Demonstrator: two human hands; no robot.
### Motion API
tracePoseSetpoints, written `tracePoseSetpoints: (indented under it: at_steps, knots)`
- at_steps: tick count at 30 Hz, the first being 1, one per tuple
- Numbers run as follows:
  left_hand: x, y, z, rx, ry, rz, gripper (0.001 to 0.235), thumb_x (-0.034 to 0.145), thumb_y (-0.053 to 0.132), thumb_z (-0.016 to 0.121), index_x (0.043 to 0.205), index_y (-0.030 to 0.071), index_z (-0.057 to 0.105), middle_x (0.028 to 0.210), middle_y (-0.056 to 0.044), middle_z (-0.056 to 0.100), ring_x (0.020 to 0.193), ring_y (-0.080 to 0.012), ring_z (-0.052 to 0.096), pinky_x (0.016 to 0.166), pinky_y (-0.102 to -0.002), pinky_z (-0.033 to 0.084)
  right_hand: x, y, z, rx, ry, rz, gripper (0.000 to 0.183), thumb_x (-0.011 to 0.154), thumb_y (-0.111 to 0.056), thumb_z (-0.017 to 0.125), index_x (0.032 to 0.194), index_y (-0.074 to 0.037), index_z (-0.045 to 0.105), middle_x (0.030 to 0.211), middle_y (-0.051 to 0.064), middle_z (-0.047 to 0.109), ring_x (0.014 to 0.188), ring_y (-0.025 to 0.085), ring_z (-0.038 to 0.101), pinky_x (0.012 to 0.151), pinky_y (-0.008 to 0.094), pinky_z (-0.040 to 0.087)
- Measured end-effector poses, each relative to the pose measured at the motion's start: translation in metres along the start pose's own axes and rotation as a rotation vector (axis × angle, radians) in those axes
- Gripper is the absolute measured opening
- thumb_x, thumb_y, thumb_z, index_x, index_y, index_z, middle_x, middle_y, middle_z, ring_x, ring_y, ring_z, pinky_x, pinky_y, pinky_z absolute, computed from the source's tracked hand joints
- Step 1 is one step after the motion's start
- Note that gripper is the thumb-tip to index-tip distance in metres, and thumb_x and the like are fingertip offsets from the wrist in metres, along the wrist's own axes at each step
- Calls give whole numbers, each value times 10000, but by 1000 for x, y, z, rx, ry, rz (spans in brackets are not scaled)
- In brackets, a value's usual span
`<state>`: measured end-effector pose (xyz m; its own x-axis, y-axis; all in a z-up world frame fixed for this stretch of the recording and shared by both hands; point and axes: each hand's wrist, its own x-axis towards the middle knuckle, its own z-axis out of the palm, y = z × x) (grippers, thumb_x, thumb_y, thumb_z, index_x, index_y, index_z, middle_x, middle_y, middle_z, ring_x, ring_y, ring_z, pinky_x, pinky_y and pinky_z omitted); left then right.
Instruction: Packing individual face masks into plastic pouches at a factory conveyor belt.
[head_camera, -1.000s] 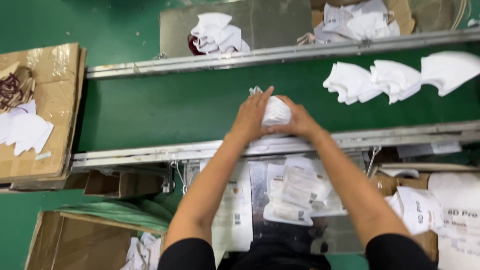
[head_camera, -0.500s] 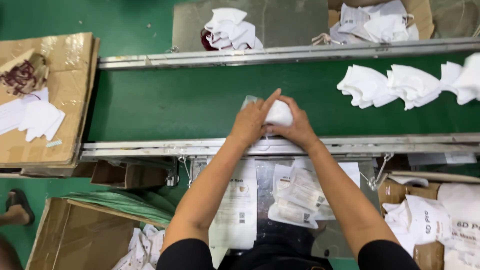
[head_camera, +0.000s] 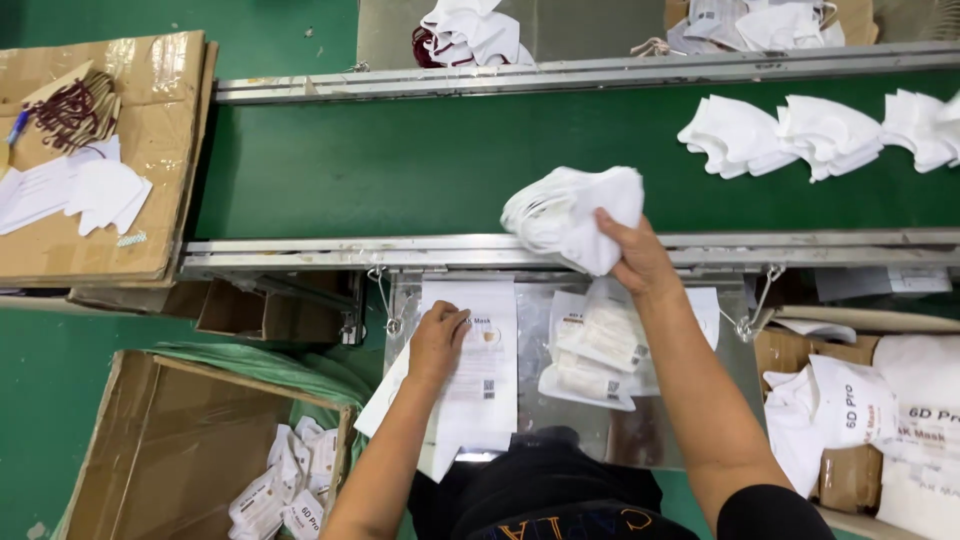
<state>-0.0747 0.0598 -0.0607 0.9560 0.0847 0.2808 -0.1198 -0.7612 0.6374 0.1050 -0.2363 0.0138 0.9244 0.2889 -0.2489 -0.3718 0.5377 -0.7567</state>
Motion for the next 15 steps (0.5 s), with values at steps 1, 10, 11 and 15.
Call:
tracePoseSetpoints:
  at_steps: [1, 10, 11, 15]
  knots:
    - [-3, -2, 0, 1, -1, 5, 148, 819, 150, 762, 959, 103, 766, 954, -64, 669, 833, -288, 657, 687, -390, 533, -6, 3, 5, 3, 0, -4, 596, 881, -120, 771, 1403, -1, 508, 1267, 92, 645, 1178, 225, 638, 1000, 383, 560]
    - [15, 124, -79, -107, 146, 444, 202, 832, 48, 800, 1029, 95, 783, 1030, -94, 699, 831, -251, 655, 717, -361, 541, -84, 4, 16, -1160, -76, -312, 573, 867, -249, 785, 1380, -66, 607, 1303, 115, 713, 1192, 216, 677, 1023, 359, 527]
    - [12, 136, -79, -126, 61, 432, 270, 805, 60, 804, 1070, 65, 754, 1089, -131, 684, 878, -275, 661, 744, -367, 550, -105, 11, 37, -1121, -167, -165, 664, 810, -272, 825, 1392, -74, 574, 1305, 124, 681, 1195, 228, 650, 1018, 364, 515]
    - [-3, 141, -75, -126, -48, 447, 343, 764, 121, 840, 1068, 46, 700, 1051, -146, 644, 908, -300, 656, 755, -375, 547, -140, 21, 56, -914, -367, -55, 800, 705, -233, 884, 1401, -60, 531, 1285, 128, 664, 1191, 228, 636, 1013, 366, 513]
